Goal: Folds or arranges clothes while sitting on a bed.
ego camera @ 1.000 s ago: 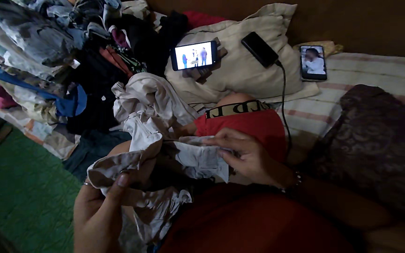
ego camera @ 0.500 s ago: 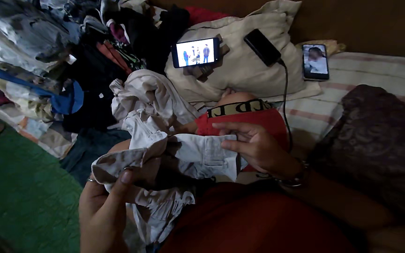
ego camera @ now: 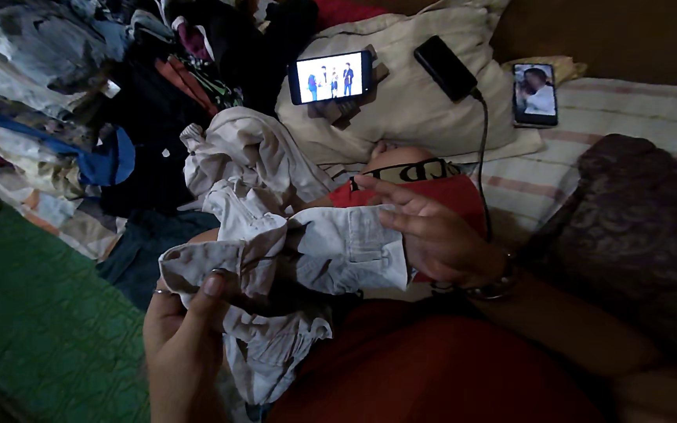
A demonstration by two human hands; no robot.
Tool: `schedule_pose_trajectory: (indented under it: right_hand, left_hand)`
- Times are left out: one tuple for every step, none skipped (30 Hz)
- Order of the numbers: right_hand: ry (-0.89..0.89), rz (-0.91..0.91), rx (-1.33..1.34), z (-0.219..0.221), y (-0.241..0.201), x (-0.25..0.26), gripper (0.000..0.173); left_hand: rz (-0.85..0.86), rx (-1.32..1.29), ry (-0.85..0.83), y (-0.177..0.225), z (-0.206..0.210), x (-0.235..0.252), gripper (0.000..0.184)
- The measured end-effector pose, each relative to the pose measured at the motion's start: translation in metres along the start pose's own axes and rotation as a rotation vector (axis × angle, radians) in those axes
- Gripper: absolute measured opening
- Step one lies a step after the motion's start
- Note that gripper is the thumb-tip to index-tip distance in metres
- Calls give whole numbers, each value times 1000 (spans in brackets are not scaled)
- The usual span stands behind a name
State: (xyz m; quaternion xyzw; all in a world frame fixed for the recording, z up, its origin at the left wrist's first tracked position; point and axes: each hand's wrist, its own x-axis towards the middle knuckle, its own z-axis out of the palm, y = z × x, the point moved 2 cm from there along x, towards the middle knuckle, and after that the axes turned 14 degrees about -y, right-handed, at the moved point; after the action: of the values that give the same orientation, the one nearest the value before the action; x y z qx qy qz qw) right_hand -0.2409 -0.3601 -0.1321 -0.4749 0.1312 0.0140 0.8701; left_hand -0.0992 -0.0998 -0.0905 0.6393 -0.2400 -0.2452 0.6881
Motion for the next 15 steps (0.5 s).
schedule_pose_trajectory:
  right_hand:
    - [21,10,-36,2,0,1,49]
    - [29,14,-66,3,0,2,50]
    - [26,16,-83,6,-1,3,53]
    - [1,12,-91,8,-2,4,61]
    - [-45,1,-114,9,-2,5,74]
    - [-98,-15,-163,10,-1,5,87]
    - [-160,-40,-254,11,1,4,95]
    - [-221,-88,-364,14,3,2,94]
    - [-259,-151,-465,18,5,0,85]
    - [-265,-230,-570,22,5,-3,71]
    - [-269,-339,-676,25,2,-6,61]
    - [-276,-469,-789,27,-5,-11,48]
    - [-297,-598,-893,29,-15,-16,34]
    - [-328,-697,-975,33,-27,-24,27]
    - [-362,-775,-1027,39,-40,-34,25]
  left_hand:
    - [-8,-10,0,-1,1,0,29]
    - [-17,-22,4,-1,1,0,29]
    - [-25,-40,6,-1,2,-1,29]
    - [-37,-62,7,1,3,-1,26]
    - [-55,-93,7,3,4,-1,24]
    - [-79,-134,13,5,5,-1,20]
    - [-110,-182,27,8,7,-1,15]
    - [-138,-242,37,10,6,-1,17]
    - [-151,-299,61,11,2,-3,19]
    - [-145,-322,82,14,-7,-5,19]
    - [-114,-308,102,18,-23,-8,20]
    - [-52,-257,102,22,-49,-12,23]
    - [30,-161,96,25,-84,-18,26]
    - [117,-43,100,30,-115,-24,26]
    - [194,26,92,41,-134,-31,28]
